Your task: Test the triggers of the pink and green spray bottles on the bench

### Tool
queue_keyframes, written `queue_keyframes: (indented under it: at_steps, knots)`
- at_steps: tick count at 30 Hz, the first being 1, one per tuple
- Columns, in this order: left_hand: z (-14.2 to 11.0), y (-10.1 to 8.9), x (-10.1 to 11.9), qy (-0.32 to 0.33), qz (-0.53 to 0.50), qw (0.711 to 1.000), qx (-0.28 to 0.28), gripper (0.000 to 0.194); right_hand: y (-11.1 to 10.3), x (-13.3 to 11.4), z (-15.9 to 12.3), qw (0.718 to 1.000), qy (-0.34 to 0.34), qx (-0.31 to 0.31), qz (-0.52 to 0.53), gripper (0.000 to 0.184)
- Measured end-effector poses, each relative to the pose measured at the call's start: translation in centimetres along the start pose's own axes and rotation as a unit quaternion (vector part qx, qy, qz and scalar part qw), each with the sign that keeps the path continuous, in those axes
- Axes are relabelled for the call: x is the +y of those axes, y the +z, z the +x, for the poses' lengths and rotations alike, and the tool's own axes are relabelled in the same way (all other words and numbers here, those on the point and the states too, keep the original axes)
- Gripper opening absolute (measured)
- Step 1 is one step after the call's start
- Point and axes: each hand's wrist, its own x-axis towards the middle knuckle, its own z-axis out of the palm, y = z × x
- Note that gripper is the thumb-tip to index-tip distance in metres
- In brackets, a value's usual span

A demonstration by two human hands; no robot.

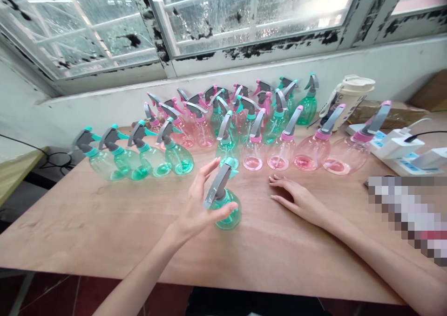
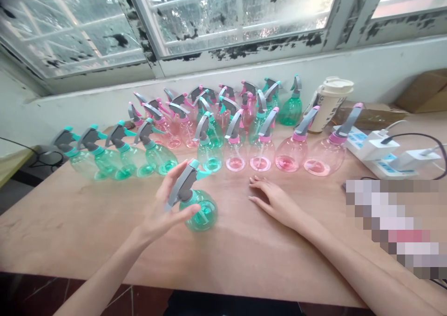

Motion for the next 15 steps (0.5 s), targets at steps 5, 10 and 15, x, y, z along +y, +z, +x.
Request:
queue_keyframes:
  at_steps: [5, 10, 15]
  knots:
    - [2.0, 1.0, 0.6, 0.063, -0.019, 0.997, -0.041, 0.065, 0.1, -0.1, 0.0, 1.0, 0.002, 0.002, -0.004, 0.035]
    - [2.8, 1.9, 0.8, 0.087, 0.025, 0.995, -0.041, 0.036, 0.2, -0.2, 0.0, 1.0, 0.007, 0.002, -0.009, 0.033]
    - [4.3, 2.3, -0.6, 0.135, 0.026, 0.99, -0.009, 0.036, 0.0, -0.5, 0.0, 1.0, 0.012, -0.014, -0.02, 0.033]
